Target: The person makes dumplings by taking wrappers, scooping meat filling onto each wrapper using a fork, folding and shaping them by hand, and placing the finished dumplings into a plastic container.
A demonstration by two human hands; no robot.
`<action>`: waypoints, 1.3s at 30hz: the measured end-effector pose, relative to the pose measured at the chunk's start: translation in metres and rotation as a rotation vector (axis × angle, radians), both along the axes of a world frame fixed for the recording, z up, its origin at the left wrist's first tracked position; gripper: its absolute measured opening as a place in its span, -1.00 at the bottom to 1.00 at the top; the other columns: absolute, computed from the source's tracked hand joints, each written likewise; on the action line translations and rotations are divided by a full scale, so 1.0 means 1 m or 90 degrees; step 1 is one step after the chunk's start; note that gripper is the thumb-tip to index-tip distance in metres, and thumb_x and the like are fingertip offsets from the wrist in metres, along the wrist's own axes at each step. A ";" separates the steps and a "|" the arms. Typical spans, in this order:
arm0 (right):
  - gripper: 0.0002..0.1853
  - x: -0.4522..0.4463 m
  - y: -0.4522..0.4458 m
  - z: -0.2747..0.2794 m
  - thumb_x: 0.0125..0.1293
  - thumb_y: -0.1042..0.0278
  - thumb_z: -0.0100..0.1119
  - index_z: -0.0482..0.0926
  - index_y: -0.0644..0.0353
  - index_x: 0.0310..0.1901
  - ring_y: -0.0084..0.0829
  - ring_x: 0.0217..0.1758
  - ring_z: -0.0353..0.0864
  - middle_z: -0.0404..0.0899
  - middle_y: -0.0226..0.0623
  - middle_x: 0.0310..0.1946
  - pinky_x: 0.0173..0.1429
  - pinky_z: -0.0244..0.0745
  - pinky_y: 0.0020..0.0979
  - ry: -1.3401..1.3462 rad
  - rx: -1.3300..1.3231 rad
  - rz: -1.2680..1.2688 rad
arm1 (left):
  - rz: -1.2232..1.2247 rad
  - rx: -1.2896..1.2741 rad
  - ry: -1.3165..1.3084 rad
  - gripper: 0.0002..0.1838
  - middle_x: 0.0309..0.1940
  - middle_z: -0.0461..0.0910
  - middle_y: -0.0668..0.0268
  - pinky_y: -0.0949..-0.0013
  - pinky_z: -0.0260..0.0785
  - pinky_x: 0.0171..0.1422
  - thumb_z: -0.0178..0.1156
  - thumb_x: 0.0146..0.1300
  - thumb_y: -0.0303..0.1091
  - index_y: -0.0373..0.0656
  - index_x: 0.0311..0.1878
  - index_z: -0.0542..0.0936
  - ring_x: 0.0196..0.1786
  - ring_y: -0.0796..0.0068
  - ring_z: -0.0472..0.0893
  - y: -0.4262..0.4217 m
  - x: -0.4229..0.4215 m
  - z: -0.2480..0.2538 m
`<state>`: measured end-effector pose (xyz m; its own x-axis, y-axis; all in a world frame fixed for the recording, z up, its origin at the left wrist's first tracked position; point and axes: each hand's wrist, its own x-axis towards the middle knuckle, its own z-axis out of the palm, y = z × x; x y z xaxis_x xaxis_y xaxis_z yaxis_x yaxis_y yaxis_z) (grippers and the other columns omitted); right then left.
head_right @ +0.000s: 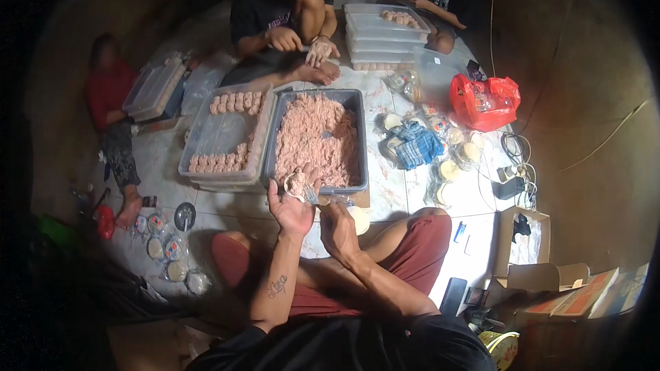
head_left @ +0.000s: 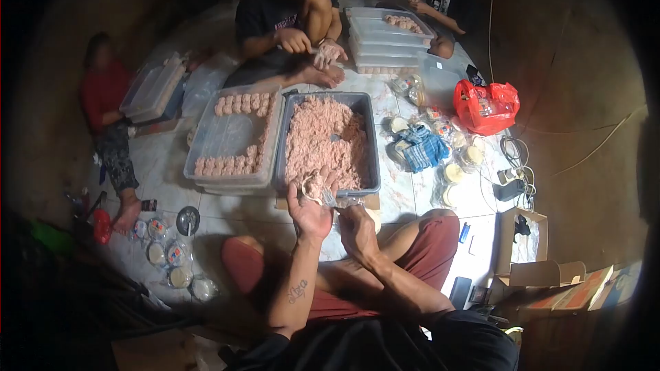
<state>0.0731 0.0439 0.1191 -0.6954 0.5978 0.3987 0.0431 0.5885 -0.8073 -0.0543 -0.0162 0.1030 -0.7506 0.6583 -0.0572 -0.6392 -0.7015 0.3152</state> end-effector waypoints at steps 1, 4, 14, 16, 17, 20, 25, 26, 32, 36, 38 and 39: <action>-0.96 0.005 0.001 0.010 0.31 0.56 0.18 0.57 0.36 -0.27 0.01 -0.30 0.61 0.58 0.08 -0.34 -0.19 0.49 -0.17 -0.008 0.002 0.008 | 0.008 0.002 -0.008 -0.02 0.54 0.20 -0.11 0.03 -0.08 0.70 -0.05 0.37 0.36 -0.38 0.51 0.23 0.59 -0.02 0.17 -0.002 -0.001 -0.003; -0.85 0.015 0.013 0.032 0.22 0.65 0.10 0.61 0.40 -0.19 0.24 -0.10 0.58 0.56 0.27 -0.23 0.00 0.48 0.00 -0.163 -0.072 0.079 | -0.021 0.012 -0.043 0.00 0.45 0.35 -0.06 -0.14 0.05 0.62 -0.11 0.36 0.43 -0.36 0.49 0.27 0.51 -0.01 0.32 -0.016 -0.004 -0.009; -0.72 0.019 0.056 0.038 0.29 0.54 0.13 0.69 0.18 0.00 0.09 -0.16 0.68 0.63 0.04 -0.10 -0.13 0.60 -0.07 -0.196 0.126 0.183 | -0.260 -0.053 -0.012 0.04 0.35 0.47 -0.09 0.10 0.25 0.54 -0.21 0.39 0.49 -0.47 0.38 0.37 0.36 0.08 0.51 -0.030 -0.005 -0.025; -0.70 0.023 0.068 0.037 0.29 0.50 0.16 0.68 0.10 0.04 0.06 -0.20 0.68 0.61 0.00 -0.06 -0.15 0.62 -0.05 -0.233 0.205 0.225 | -0.325 0.005 -0.033 0.07 0.26 0.54 -0.13 0.05 0.26 0.54 -0.23 0.38 0.52 -0.53 0.32 0.42 0.34 0.05 0.53 -0.031 -0.002 -0.020; -0.70 0.021 0.067 0.036 0.29 0.50 0.16 0.68 0.10 0.04 0.06 -0.20 0.68 0.61 0.00 -0.06 -0.15 0.62 -0.05 -0.232 0.208 0.228 | -0.301 -0.021 -0.041 0.06 0.27 0.53 -0.15 0.04 0.25 0.54 -0.19 0.38 0.51 -0.53 0.33 0.41 0.36 0.02 0.51 -0.033 0.002 -0.018; -0.75 0.025 0.049 0.015 0.28 0.50 0.16 0.70 0.14 -0.03 0.06 -0.22 0.67 0.60 -0.01 -0.16 -0.15 0.61 -0.05 -0.190 0.177 0.185 | -0.281 -0.043 -0.059 0.06 0.28 0.53 -0.14 0.03 0.24 0.55 -0.18 0.38 0.50 -0.53 0.32 0.41 0.38 0.01 0.49 -0.032 0.008 -0.018; -0.80 0.036 0.046 0.023 0.33 0.47 0.16 0.67 0.23 -0.06 -0.09 -0.32 0.66 0.61 -0.04 -0.28 -0.23 0.55 -0.15 -0.164 0.122 0.134 | -0.189 -0.108 -0.110 -0.06 0.28 0.54 -0.06 -0.01 0.37 0.43 -0.08 0.40 0.42 -0.42 0.36 0.40 0.26 0.07 0.58 -0.038 0.006 -0.014; -0.81 0.033 0.041 0.021 0.37 0.42 0.18 0.66 0.27 -0.06 -0.25 -0.34 0.63 0.61 -0.11 -0.31 -0.25 0.52 -0.23 -0.183 -0.023 0.087 | -0.188 -0.111 -0.109 -0.06 0.28 0.54 -0.06 -0.01 0.37 0.43 -0.08 0.40 0.42 -0.42 0.36 0.40 0.26 0.07 0.58 -0.037 0.008 -0.013; -0.74 0.022 0.028 0.050 0.45 0.29 0.32 0.65 0.32 -0.02 -0.73 -0.27 0.47 0.62 -0.55 -0.32 -0.17 0.42 -0.56 -0.053 -0.677 0.226 | -0.361 -0.211 0.212 -0.17 0.28 0.47 0.12 0.22 0.55 0.22 -0.19 0.52 0.33 -0.22 0.52 0.18 0.11 0.32 0.65 -0.061 0.014 0.067; -0.72 0.014 0.031 0.087 0.46 0.27 0.30 0.64 0.35 -0.02 -0.71 -0.28 0.48 0.63 -0.52 -0.30 -0.21 0.41 -0.55 -0.112 -0.520 0.332 | -0.275 -0.294 0.757 -0.48 0.21 0.56 0.22 0.31 0.46 0.30 0.22 0.42 -0.21 -0.19 0.37 0.44 0.18 0.41 0.59 -0.053 0.006 -0.006; -0.73 0.011 0.033 0.082 0.46 0.27 0.28 0.64 0.35 -0.03 -0.70 -0.29 0.48 0.62 -0.52 -0.33 -0.23 0.40 -0.56 -0.098 -0.432 0.263 | -0.315 -0.403 0.737 -0.49 0.33 0.50 0.18 0.24 0.30 0.49 0.26 0.34 -0.41 -0.18 0.35 0.46 0.39 0.32 0.47 -0.055 0.018 -0.001; -0.74 0.008 0.034 0.079 0.47 0.28 0.26 0.63 0.35 -0.04 -0.70 -0.31 0.47 0.61 -0.51 -0.36 -0.25 0.39 -0.56 -0.080 -0.340 0.197 | -0.318 -0.397 0.739 -0.49 0.33 0.50 0.18 0.24 0.30 0.49 0.26 0.34 -0.41 -0.18 0.35 0.46 0.39 0.32 0.47 -0.052 0.012 0.002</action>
